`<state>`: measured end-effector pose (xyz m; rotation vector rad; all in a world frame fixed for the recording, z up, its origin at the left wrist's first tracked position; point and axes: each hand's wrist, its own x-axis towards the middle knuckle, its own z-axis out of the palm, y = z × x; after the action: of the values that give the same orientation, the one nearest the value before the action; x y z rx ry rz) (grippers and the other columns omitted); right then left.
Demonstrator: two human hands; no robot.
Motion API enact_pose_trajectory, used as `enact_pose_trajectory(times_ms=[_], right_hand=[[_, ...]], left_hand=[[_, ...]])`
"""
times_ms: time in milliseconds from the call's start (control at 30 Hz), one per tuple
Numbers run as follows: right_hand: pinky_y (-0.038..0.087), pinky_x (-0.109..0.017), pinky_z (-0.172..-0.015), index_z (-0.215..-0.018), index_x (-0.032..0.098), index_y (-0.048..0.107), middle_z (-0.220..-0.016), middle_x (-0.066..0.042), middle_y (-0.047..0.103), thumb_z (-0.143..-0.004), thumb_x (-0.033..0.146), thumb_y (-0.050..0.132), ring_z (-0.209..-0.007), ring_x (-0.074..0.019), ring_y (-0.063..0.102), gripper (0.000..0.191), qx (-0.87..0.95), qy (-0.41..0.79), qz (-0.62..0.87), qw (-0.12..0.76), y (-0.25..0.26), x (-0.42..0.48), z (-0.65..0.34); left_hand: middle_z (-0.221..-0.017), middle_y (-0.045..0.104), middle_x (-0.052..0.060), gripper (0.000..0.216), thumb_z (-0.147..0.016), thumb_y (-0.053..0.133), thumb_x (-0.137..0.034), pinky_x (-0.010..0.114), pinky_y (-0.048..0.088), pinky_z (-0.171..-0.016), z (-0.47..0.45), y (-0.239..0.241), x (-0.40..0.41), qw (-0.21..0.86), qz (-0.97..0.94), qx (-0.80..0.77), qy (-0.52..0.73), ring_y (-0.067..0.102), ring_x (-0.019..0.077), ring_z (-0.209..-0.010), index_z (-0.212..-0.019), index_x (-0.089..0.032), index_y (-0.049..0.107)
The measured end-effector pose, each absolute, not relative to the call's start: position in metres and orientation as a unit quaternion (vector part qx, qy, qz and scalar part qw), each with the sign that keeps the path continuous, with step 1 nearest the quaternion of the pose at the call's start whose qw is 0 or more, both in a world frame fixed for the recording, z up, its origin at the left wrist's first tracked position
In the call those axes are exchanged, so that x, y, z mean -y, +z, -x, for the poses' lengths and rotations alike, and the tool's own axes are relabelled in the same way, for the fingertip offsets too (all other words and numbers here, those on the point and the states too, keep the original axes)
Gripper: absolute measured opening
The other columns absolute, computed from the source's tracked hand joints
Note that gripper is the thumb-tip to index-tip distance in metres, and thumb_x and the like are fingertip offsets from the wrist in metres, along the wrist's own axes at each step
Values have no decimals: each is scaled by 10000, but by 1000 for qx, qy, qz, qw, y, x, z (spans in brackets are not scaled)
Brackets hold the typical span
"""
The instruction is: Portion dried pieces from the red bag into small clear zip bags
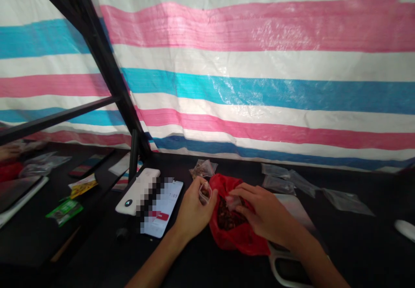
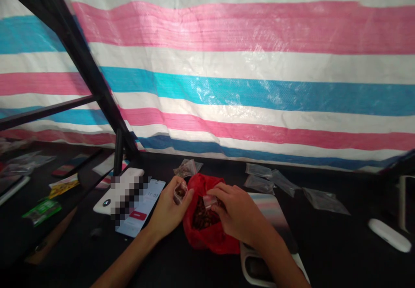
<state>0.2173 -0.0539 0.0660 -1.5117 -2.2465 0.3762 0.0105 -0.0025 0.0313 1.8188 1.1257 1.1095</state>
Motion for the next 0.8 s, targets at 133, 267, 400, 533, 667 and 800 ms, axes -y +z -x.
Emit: enact_pose_trajectory(times_ms=[133, 267, 400, 533, 667, 800], right_hand=[[495, -362, -891, -1190, 246, 692, -1149, -59, 713, -894, 129, 582, -985, -233, 682, 337, 795, 143, 572, 140, 55, 52, -212], [513, -390, -917, -1289, 244, 622, -1274, -82, 647, -851, 103, 619, -1053, -248, 661, 461, 794, 127, 561, 197, 56, 55, -210], [512, -396, -949, -1205, 254, 612, -1220, -68, 648, -899, 160, 624, -1055, -232, 647, 320, 772, 130, 537, 314, 67, 58, -207], [474, -408, -1032, -1288, 269, 557, -1289, -64, 637, -831, 199, 744, -1196, -246, 588, 498, 776, 169, 492, 356, 67, 64, -190], [466, -444, -1048, -1333, 236, 521, -1307, -98, 626, -753, 251, 831, -1215, -278, 575, 658, 758, 216, 484, 380, 55, 73, -166], [511, -406, -972, -1236, 220, 575, -1203, -86, 665, -813, 217, 737, -1102, -246, 630, 453, 713, 258, 501, 418, 51, 76, -154]], left_hand=[[-720, 534, -58, 147, -913, 588, -278, 246, 423, -633, -11, 30, 3, 358, -714, -430, 422, 546, 123, -642, -847, -230, 466], [-797, 554, -39, 156, -918, 615, -326, 238, 456, -658, -9, 30, 5, 355, -706, -385, 476, 553, 121, -682, -888, -228, 498], [-879, 597, 2, 191, -934, 613, -402, 255, 489, -731, -8, 32, 6, 366, -688, -348, 521, 590, 151, -798, -933, -226, 539], [-1135, 617, 83, 339, -946, 556, -559, 337, 491, -964, -5, 42, 7, 436, -691, -280, 504, 594, 229, -1116, -994, -224, 568], [-1393, 503, 127, 541, -853, 553, -742, 395, 452, -1065, 0, 51, 9, 538, -696, -223, 420, 522, 278, -1281, -1047, -237, 545], [-1367, 517, 125, 702, -756, 588, -817, 404, 440, -1076, -1, 51, 13, 597, -683, -184, 379, 510, 291, -1299, -1189, -274, 485]])
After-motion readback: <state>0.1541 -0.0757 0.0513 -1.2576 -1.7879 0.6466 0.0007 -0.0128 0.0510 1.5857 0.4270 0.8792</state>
